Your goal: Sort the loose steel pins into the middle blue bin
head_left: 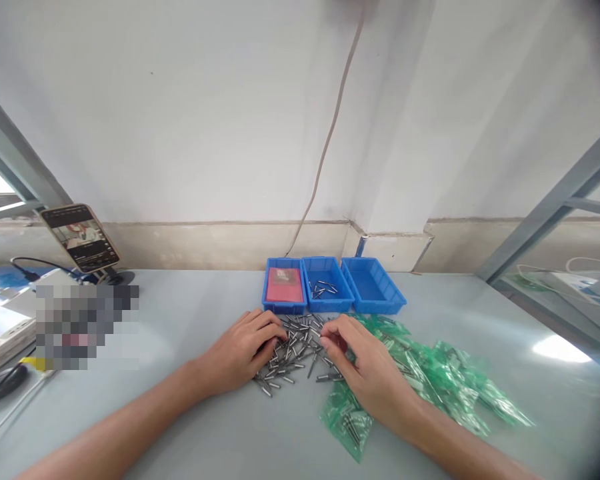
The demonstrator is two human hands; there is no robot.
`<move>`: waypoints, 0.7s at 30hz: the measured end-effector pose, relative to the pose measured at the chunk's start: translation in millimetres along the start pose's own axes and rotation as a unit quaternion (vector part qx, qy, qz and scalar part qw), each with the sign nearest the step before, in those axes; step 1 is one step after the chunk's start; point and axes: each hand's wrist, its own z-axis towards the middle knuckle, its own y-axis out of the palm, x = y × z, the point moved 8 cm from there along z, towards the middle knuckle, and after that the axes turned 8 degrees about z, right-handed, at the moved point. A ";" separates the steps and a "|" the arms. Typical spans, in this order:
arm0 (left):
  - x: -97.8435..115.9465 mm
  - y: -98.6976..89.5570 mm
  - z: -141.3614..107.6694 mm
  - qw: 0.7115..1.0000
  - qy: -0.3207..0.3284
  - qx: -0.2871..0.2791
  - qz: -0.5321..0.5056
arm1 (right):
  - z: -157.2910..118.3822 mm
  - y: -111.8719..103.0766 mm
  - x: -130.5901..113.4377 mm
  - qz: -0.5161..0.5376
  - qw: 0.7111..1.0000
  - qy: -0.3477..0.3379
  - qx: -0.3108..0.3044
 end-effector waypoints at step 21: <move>1.8 -2.8 0.3 1.000 0.003 0.010 0.005 | -1.9 3.7 2.2 -0.012 1.000 -0.003 -0.016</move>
